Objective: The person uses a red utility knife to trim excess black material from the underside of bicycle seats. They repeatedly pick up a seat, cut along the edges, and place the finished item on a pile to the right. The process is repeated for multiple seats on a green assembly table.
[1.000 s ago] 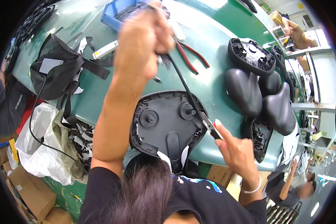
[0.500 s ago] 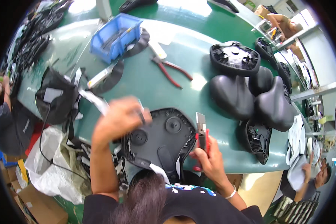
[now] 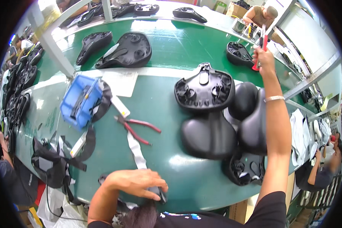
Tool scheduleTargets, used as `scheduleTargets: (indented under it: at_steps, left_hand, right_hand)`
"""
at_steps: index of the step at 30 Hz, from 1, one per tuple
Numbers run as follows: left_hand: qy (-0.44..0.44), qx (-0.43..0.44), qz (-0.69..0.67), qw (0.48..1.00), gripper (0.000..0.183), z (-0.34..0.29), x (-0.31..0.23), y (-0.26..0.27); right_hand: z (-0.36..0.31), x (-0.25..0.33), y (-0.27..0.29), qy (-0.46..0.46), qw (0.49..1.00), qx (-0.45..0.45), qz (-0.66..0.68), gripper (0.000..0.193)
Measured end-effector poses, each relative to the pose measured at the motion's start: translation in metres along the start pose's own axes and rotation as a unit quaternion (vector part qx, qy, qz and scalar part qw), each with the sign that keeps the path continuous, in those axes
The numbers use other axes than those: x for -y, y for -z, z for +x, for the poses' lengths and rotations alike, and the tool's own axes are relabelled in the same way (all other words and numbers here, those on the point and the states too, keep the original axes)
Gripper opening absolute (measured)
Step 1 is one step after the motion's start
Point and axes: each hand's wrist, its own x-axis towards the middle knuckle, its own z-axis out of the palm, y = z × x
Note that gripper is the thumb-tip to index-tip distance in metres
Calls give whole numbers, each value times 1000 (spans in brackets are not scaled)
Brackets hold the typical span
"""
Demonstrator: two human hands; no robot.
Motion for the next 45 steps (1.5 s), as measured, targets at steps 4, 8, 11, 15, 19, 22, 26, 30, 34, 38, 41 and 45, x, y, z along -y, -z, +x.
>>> scheduleTargets:
  at_steps: [4,8,11,15,19,22,26,30,34,38,41,45]
  left_hand:
    - [16,-306,-234,923,16,12,45,-2]
    - [68,-440,-178,877,11,20,66,-15]
    - [66,-440,-176,878,12,20,63,-12]
    - [81,-447,-237,859,13,20,58,-9]
    - [53,-437,-254,861,20,20,69,-7]
    - [-38,-489,-392,778,51,22,67,-6]
    - [-108,-461,-611,634,71,-20,44,3]
    - [28,-478,-591,649,61,-38,2,-28]
    - [120,-496,-500,700,57,-57,6,-47]
    - [147,-476,-426,755,52,-61,-14,-27]
    - [179,-461,-370,787,48,-53,-15,-14]
    - [179,-479,-331,793,50,-52,-10,-14]
  right_hand:
    - [86,-121,-27,-214,976,-22,23,34]
    - [87,-187,-54,-220,975,5,-4,57]
    - [92,-189,-57,-214,977,-9,15,59]
    - [79,-129,-73,-204,977,46,29,53]
    - [17,-14,-78,-171,961,209,51,42]
    - [-84,71,-67,-157,949,272,18,41]
    - [-226,92,-54,-126,893,431,30,38]
    - [-330,55,-36,-86,823,554,-89,38]
    - [-372,36,-8,-84,870,477,-94,48]
    - [-364,37,2,297,800,483,-197,56]
    - [-361,42,-3,393,723,481,-304,62]
    - [-388,33,13,297,718,511,-368,63]
